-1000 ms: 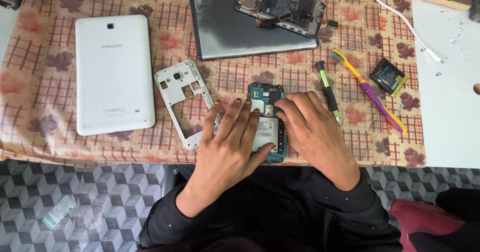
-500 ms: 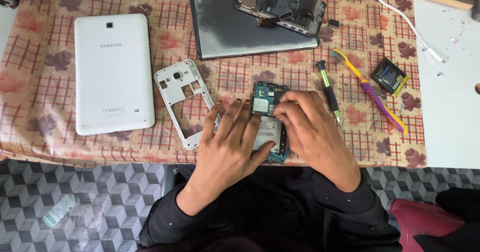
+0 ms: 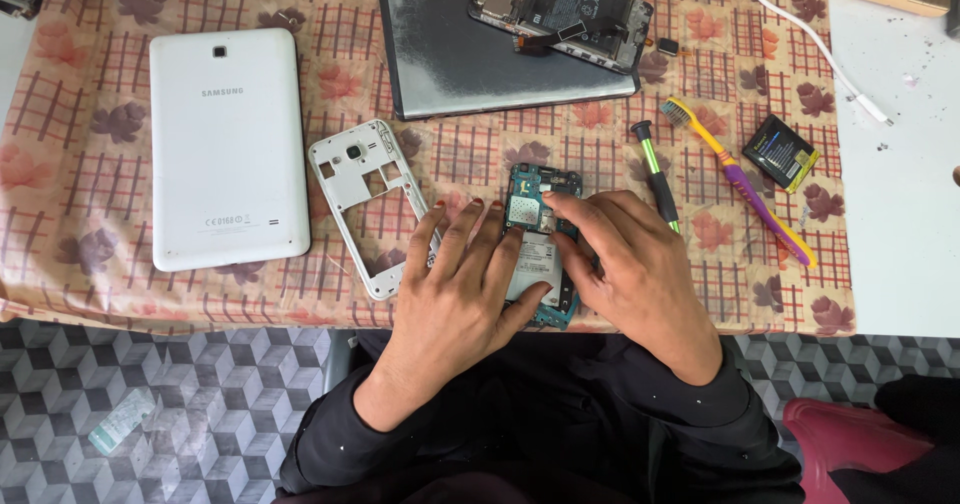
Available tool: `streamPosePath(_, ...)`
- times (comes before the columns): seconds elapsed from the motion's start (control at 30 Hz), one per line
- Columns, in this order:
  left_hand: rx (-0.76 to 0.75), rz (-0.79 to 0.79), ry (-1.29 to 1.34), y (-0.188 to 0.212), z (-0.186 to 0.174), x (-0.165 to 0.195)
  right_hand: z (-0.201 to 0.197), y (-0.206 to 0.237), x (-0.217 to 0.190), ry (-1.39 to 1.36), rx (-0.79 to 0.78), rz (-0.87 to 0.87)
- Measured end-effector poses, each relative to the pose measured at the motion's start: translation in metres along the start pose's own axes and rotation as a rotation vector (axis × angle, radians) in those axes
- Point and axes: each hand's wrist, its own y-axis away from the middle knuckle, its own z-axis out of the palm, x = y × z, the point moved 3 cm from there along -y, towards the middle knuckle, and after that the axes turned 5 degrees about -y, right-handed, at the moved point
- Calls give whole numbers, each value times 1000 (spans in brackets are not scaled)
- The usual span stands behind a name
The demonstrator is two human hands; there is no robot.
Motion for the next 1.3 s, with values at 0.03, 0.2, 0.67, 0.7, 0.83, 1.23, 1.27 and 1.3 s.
streamPosePath(0.03, 0, 0, 3, 0, 0, 0, 0, 0, -1, 7, 9, -16)
streamPosePath(0.2, -6, 0, 22, 1, -1, 0, 0, -1, -1, -2, -12, 0)
streamPosePath(0.67, 4, -3, 19, 1, -1, 2, 1, 2, 2, -47, -17, 73)
streamPosePath(0.7, 5, -4, 18, 2, -1, 2, 1, 2, 3, -62, -20, 80)
streamPosePath(0.83, -2, -7, 23, 2, 0, 4, 4, 2, 6, -94, -54, 134)
streamPosePath(1.23, 4, -7, 39, -1, -3, 2, 2, -9, -3, -134, -180, 110)
streamPosePath(1.27, 5, -9, 39, -1, -3, 3, 2, -10, -3, -125, -185, 115)
streamPosePath(1.3, 5, -11, 40, -2, -4, 3, 2, -11, -4, -110, -181, 113)
